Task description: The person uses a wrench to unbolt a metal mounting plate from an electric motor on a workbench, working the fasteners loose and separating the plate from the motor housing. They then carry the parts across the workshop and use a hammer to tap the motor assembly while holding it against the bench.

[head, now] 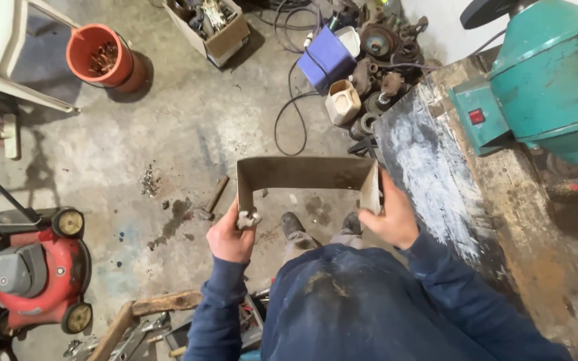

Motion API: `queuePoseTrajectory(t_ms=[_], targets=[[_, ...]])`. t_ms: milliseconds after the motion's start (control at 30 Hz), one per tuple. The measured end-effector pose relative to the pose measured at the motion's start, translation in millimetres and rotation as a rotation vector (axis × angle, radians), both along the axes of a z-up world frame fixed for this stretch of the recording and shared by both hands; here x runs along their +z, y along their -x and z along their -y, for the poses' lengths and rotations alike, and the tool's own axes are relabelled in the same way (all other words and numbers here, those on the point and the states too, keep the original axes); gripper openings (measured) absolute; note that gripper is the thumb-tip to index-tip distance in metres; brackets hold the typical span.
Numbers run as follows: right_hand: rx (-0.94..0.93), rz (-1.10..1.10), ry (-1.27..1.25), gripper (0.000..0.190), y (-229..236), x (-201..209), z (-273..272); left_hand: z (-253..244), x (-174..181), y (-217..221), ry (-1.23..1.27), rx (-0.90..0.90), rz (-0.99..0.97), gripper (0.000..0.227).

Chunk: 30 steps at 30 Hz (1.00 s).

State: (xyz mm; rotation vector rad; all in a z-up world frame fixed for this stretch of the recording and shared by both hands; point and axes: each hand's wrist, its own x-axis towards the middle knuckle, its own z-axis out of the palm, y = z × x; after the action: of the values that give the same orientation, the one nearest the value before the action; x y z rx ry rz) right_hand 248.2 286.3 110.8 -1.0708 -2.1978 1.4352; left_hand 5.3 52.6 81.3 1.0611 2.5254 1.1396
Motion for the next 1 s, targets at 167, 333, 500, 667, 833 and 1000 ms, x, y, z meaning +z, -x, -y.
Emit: queuePoseTrajectory(t_ms=[167, 333, 500, 667, 833, 1000], targets=[[0.020, -0.101, -0.092, 0.087, -22.5, -28.4, 0.9, 3.5, 2.7, 8.6, -0.212, -0.078, 0.290, 0.063], [-0.277, -0.034, 0.708, 0.083, -40.5, -106.9, -7.6, 54.8, -118.7, 55.0, -0.255, 0.025, 0.743, 0.050], [-0.407, -0.251, 1.001, 0.036, -75.7, -205.7, 1.0, 167.4, -332.4, 82.6, -0.018, 0.189, 0.671, 0.029], [-0.609, -0.370, 1.021, 0.023, -91.5, -285.5, -14.0, 253.9, -332.7, 2.8, 0.718, 0.278, 0.641, 0.045], [-0.321, -0.032, 0.157, 0.033, -94.4, -318.7, -6.9, 261.9, -335.6, -35.5, 0.536, 0.486, 1.137, 0.036], [-0.797, -0.340, 1.025, 0.033, -39.5, -279.3, 6.9, 214.1, -346.0, -10.8, 0.420, 0.472, 1.142, 0.032]])
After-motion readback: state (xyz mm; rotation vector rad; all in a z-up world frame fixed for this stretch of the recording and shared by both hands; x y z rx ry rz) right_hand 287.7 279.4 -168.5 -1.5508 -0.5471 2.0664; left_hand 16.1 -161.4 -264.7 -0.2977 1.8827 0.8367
